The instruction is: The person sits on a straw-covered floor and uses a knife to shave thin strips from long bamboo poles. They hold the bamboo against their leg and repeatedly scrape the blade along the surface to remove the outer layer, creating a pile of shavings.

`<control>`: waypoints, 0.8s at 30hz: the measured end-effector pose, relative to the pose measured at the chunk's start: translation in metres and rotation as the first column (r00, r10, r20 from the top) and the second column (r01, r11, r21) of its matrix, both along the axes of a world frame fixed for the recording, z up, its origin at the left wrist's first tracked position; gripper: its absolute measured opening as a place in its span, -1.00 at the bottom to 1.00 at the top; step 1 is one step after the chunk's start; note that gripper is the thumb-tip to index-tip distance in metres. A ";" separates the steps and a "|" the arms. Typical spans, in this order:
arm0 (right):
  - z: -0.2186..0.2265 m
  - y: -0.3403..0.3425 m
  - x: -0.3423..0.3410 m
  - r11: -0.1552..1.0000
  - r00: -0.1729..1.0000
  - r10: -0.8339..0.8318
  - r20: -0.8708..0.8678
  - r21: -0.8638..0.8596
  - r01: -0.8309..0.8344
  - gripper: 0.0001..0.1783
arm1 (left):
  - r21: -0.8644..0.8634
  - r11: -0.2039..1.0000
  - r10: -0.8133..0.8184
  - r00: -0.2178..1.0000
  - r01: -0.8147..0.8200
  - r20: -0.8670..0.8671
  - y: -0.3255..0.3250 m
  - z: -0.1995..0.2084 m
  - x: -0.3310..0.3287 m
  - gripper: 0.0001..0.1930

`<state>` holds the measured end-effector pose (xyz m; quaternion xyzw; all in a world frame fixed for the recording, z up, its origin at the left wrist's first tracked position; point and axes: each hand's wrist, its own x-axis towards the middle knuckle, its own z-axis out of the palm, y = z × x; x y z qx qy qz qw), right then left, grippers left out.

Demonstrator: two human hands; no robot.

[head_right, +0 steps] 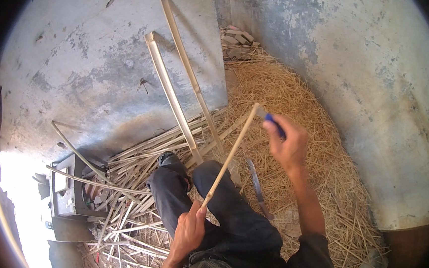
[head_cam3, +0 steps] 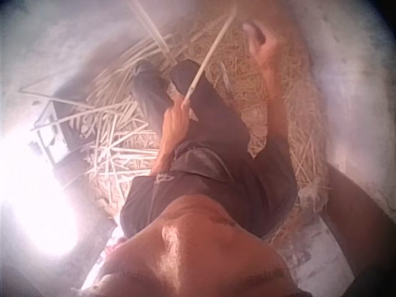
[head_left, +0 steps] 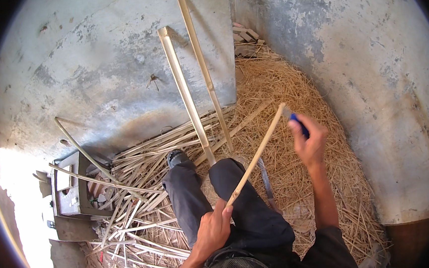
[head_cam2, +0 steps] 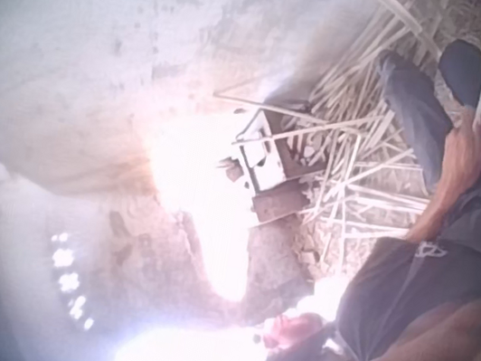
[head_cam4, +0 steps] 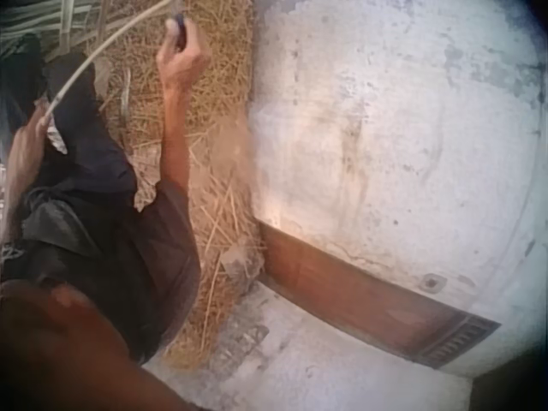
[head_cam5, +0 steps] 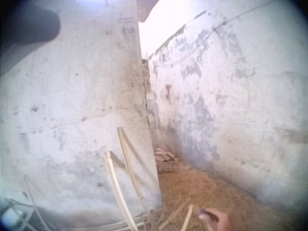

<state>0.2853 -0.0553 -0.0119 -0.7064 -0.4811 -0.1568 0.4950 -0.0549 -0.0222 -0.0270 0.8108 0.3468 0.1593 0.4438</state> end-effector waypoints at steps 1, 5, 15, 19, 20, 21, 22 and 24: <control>0.004 -0.001 0.015 0.999 0.998 -0.051 -0.025 -0.001 0.051 -0.51 | -0.010 1.000 -0.002 0.999 0.002 -0.033 -0.002 -0.002 -0.005 -0.77; 0.018 -0.013 0.013 0.994 0.995 -0.082 -0.057 -0.082 0.077 -0.40 | 0.001 1.000 0.028 0.998 -0.028 -0.050 0.000 0.001 -0.010 -0.76; 0.003 -0.023 -0.100 0.895 0.905 0.425 0.019 -0.160 -0.417 -0.68 | 0.036 0.995 0.086 0.991 -0.090 0.102 0.023 0.020 0.023 -0.76; 0.000 -0.021 -0.106 0.895 0.900 0.434 0.046 -0.136 -0.424 -0.67 | 0.046 0.994 0.095 0.990 -0.100 0.101 0.020 0.025 0.029 -0.74; 0.001 -0.020 -0.107 0.899 0.903 0.426 0.052 -0.133 -0.417 -0.67 | 0.048 0.994 0.098 0.990 -0.103 0.101 0.020 0.025 0.029 -0.74; 0.003 -0.019 -0.109 0.903 0.906 0.419 0.057 -0.130 -0.409 -0.67 | 0.052 0.993 0.105 0.990 -0.110 0.095 0.020 0.025 0.029 -0.74; 0.004 -0.019 -0.109 0.907 0.909 0.411 0.062 -0.127 -0.402 -0.66 | 0.056 0.991 0.112 0.990 -0.118 0.090 0.019 0.025 0.029 -0.75; 0.002 -0.018 -0.108 0.904 0.907 0.417 0.068 -0.137 -0.405 -0.66 | 0.074 0.989 0.122 0.989 -0.129 0.088 0.019 0.025 0.029 -0.75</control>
